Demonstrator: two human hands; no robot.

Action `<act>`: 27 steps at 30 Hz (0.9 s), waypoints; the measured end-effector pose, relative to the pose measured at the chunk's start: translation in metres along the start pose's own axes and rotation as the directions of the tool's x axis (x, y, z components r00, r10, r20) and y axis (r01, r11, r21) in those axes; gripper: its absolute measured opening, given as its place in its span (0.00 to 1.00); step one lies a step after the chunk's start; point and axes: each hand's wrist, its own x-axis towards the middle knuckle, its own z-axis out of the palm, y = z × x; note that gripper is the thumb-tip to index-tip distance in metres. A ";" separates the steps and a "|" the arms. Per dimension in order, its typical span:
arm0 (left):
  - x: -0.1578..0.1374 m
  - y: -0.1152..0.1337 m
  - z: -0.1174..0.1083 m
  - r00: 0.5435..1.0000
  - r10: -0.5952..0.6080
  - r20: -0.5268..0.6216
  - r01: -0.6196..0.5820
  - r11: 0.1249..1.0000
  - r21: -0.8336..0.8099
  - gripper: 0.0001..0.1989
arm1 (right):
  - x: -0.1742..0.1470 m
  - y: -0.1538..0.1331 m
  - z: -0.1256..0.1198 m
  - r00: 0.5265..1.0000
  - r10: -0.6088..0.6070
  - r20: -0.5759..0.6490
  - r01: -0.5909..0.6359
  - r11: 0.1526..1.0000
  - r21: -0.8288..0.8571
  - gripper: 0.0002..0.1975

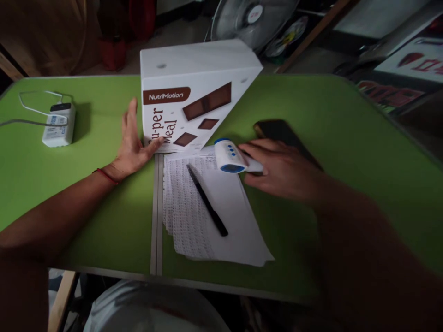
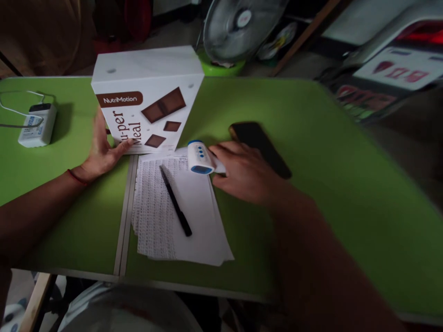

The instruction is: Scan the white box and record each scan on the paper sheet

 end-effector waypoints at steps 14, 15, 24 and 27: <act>-0.009 0.070 0.000 0.833 0.015 0.553 -0.102 0.987 0.127 0.15 | -0.003 -0.107 0.006 0.990 0.122 0.068 -0.138 0.928 0.345 0.09; -0.008 0.069 0.000 0.812 -0.026 0.584 -0.070 0.987 0.141 0.16 | -0.002 -0.106 0.005 0.990 0.136 0.032 -0.138 0.917 0.374 0.11; -0.010 0.066 0.005 0.793 -0.031 0.608 -0.073 0.987 0.146 0.25 | -0.002 -0.108 0.016 0.967 0.221 -0.130 -0.034 0.613 0.789 0.18; -0.010 0.065 0.005 0.776 -0.032 0.630 -0.094 0.982 0.166 0.30 | -0.003 -0.108 0.024 0.965 0.255 -0.051 -0.111 0.579 0.808 0.15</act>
